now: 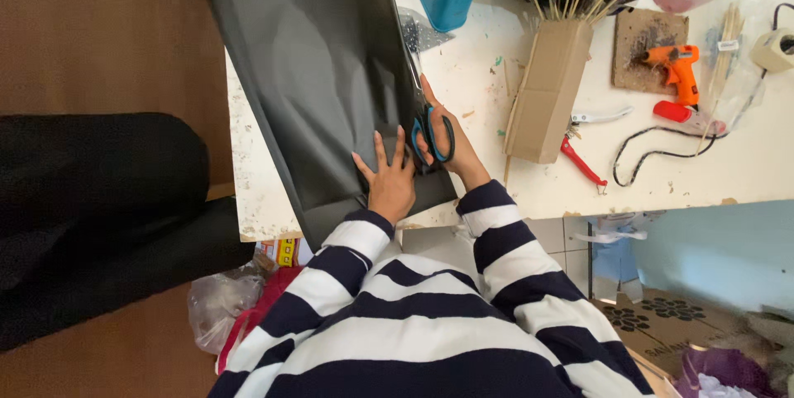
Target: The person cuts a large sheet of dark gray material into smaller rectangular pieces using scissors. They then fold each piece and secure the folds with clear tape, stacking the finished pieces on the table.
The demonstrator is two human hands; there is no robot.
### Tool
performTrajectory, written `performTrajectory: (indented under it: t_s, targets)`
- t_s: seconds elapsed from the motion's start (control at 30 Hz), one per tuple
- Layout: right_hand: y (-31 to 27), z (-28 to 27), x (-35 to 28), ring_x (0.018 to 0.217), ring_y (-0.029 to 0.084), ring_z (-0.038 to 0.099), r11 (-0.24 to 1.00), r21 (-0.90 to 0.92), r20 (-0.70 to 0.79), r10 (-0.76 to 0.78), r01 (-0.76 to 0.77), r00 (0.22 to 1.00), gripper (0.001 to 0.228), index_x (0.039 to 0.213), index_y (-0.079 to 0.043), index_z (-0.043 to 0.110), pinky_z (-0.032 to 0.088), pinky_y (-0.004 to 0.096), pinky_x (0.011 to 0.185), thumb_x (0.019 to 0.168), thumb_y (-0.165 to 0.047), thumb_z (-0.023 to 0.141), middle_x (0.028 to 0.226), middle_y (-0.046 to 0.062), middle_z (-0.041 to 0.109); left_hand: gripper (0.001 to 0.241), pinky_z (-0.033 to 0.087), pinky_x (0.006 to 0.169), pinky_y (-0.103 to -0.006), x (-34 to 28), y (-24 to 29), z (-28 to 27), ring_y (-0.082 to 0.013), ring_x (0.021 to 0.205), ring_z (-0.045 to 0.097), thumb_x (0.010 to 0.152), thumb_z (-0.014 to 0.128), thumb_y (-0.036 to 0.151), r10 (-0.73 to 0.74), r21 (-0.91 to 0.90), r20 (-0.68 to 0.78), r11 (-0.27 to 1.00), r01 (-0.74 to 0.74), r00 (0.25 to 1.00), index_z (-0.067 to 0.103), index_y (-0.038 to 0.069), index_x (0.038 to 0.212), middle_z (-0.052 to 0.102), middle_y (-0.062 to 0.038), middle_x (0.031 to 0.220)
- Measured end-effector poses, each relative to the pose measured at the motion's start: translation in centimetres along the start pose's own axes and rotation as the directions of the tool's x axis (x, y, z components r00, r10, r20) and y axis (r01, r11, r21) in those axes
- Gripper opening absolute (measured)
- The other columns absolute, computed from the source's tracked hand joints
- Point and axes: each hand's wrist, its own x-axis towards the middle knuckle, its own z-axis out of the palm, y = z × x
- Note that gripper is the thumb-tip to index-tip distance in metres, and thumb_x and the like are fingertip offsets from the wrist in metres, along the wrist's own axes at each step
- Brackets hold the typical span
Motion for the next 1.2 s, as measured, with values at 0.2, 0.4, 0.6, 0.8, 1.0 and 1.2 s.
performTrajectory:
  t_s: [0.2, 0.4, 0.6, 0.8, 1.0, 1.2]
  targets:
    - [0.0, -0.4, 1.7, 0.033, 0.012, 0.05, 0.999, -0.024, 0.031, 0.024, -0.024, 0.999, 0.09, 0.152, -0.015, 0.016, 0.042, 0.018, 0.031, 0.085, -0.073, 0.028, 0.049, 0.003, 0.048, 0.037, -0.001, 0.09, -0.0888, -0.4, 0.6, -0.1, -0.0497, 0.141, -0.003, 0.096, 0.04, 0.017, -0.04, 0.003, 0.051, 0.999, 0.04, 0.998, 0.051, 0.02, 0.131, 0.009, -0.007, 0.159]
    - [1.3, -1.5, 2.3, 0.036, 0.012, 0.052, 0.994, -0.041, 0.042, 0.099, -0.098, 0.994, 0.086, 0.153, -0.016, 0.016, 0.043, 0.018, 0.033, 0.087, -0.071, 0.023, 0.051, 0.002, 0.049, 0.049, 0.017, 0.084, -0.0903, 5.0, -4.8, -0.5, -0.0575, 0.139, 0.001, 0.089, 0.049, 0.053, 0.147, -0.324, 0.765, 0.93, 0.177, 0.627, 0.058, 0.025, 0.128, 0.019, -0.004, 0.159]
    - [0.9, -1.6, 2.5, 0.035, 0.012, 0.052, 0.993, -0.004, 0.035, 0.12, -0.12, 0.992, 0.085, 0.152, -0.014, 0.017, 0.043, 0.018, 0.034, 0.088, -0.07, 0.022, 0.051, 0.003, 0.05, 0.044, 0.026, 0.109, -0.0627, 14.6, -7.2, -2.6, -0.0409, 0.142, 0.019, 0.102, 0.042, 0.027, -0.202, -0.467, -0.031, 0.869, 0.165, 0.979, 0.038, 0.017, 0.144, 0.036, -0.01, 0.15]
    - [1.6, -2.2, 2.6, 0.036, 0.013, 0.052, 0.987, 0.047, 0.075, 0.148, -0.152, 0.986, 0.087, 0.154, -0.017, 0.009, 0.045, 0.019, 0.035, 0.087, -0.069, 0.028, 0.053, 0.004, 0.051, 0.05, -0.001, 0.113, -0.0622, 15.7, -7.0, -0.3, -0.0338, 0.147, 0.006, 0.105, 0.014, 0.045, -0.164, -0.134, 0.197, 0.972, 0.193, 0.967, 0.007, 0.036, 0.153, 0.008, 0.0, 0.162]
    - [0.9, -2.1, 2.9, 0.044, 0.013, 0.059, 0.979, -0.118, 0.079, 0.179, -0.169, 0.981, 0.089, 0.153, -0.009, 0.007, 0.049, 0.02, 0.039, 0.089, -0.068, 0.026, 0.06, 0.008, 0.059, 0.051, -0.001, 0.112, -0.0637, 15.9, -7.0, -0.1, -0.0331, 0.147, 0.007, 0.103, 0.017, 0.047, -0.178, -0.093, 0.202, 0.975, 0.199, 0.963, 0.009, 0.038, 0.153, 0.01, 0.001, 0.161]
    - [1.7, -2.3, 4.5, 0.036, 0.016, 0.056, 0.984, -0.157, 0.064, 0.09, -0.079, 0.994, 0.085, 0.152, -0.009, 0.014, 0.045, 0.021, 0.033, 0.089, -0.065, 0.03, 0.052, 0.009, 0.055, 0.052, -0.002, 0.112, -0.0638, 16.0, -7.0, 0.2, -0.0321, 0.147, 0.002, 0.103, 0.014, 0.049, -0.195, -0.067, 0.243, 0.974, 0.217, 0.95, 0.007, 0.036, 0.153, 0.005, 0.003, 0.161]
